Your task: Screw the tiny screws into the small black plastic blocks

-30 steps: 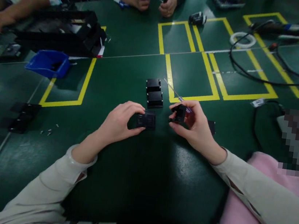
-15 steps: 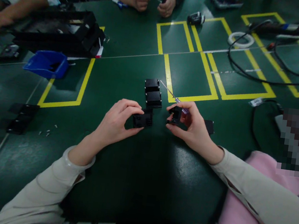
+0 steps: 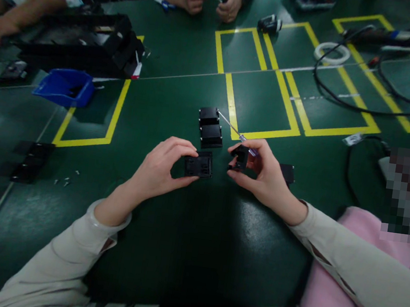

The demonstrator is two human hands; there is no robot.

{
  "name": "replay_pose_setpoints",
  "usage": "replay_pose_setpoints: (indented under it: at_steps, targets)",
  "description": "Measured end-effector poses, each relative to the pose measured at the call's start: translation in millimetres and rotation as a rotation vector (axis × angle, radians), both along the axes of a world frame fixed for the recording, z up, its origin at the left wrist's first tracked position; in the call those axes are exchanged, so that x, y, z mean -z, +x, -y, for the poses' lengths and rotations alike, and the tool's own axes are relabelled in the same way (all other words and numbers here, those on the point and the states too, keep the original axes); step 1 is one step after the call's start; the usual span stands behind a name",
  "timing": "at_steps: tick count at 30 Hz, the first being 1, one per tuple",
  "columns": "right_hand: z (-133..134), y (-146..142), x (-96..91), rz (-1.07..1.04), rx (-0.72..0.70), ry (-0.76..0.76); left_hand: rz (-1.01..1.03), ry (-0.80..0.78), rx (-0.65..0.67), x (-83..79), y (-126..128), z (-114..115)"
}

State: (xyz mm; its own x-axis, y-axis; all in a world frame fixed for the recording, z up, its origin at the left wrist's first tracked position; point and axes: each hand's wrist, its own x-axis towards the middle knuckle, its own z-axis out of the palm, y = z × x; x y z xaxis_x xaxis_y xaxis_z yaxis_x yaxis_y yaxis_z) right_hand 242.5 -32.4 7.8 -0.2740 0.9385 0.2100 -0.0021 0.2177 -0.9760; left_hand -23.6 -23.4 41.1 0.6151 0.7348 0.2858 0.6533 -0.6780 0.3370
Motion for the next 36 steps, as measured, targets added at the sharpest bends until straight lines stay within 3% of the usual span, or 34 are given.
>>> replay_pose_setpoints:
  at_steps: [7, 13, 19, 24, 30, 36]
  targets:
    - [1, 0, 1.5, 0.000, -0.001, 0.011, 0.006, -0.110, 0.009, 0.2, -6, -6]
    - [0, 0, 0.9, -0.002, -0.008, 0.009, -0.094, -0.313, 0.034, 8.9, -22, -19]
    - [0, 0, 0.2, 0.004, -0.010, 0.000, -0.135, -0.404, 0.076, 14.3, -31, -28]
    - [0, 0, 0.5, 0.004, -0.010, 0.010, -0.114, -0.377, 0.021, 8.0, -28, -24]
    - [1, 1, -0.3, 0.069, -0.018, 0.066, -0.148, -0.265, -0.080, -1.3, -7, -4]
    - [2, 0, -1.2, 0.103, -0.024, 0.083, -0.277, -0.148, -0.163, 13.1, 14, 23]
